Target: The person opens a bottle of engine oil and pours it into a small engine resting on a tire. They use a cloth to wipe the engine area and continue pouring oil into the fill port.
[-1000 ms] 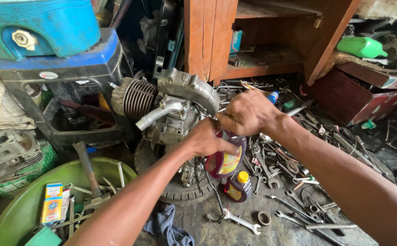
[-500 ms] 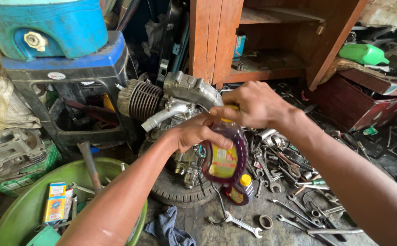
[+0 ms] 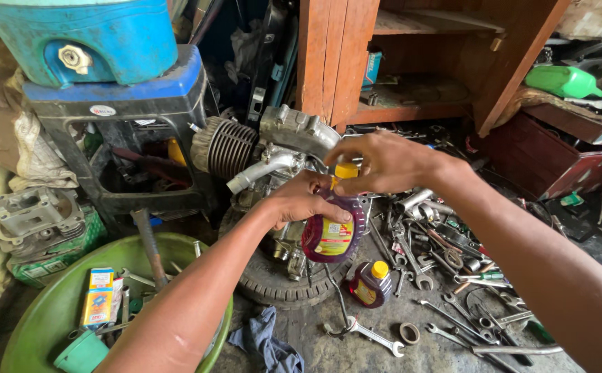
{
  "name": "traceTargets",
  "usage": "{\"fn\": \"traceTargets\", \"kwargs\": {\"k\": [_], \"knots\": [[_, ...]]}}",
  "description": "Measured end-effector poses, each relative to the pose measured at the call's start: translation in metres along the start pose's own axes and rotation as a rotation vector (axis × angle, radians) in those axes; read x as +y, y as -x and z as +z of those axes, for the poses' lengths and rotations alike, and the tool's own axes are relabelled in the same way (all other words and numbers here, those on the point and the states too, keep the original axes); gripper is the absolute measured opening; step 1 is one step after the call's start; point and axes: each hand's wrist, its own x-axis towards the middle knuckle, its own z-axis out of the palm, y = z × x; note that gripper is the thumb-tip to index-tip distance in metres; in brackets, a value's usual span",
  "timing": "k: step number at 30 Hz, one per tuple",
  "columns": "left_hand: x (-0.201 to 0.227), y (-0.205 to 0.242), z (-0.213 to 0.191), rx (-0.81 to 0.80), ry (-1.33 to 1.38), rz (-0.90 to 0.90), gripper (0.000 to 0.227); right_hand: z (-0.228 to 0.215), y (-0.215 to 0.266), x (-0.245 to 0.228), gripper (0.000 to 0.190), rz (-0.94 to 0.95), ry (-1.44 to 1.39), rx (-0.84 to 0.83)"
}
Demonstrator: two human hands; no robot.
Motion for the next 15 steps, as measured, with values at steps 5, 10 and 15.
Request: {"fn": "traceTargets", "kwargs": {"k": [5,10,15], "knots": [[-0.006,0.002,0.003,-0.028,-0.015,0.033,0.055,-0.007,0.005,-0.011,0.037,-0.051,0.037,0.037],[-0.012,0.006,0.007,-0.044,0.019,0.027,0.056,-0.016,0.006,0.021,0.047,-0.147,-0.389,0.033],[-0.013,0.008,0.016,0.011,-0.113,0.134,0.057,0.012,0.002,0.073,0.041,0.055,-0.776,0.037]]}}
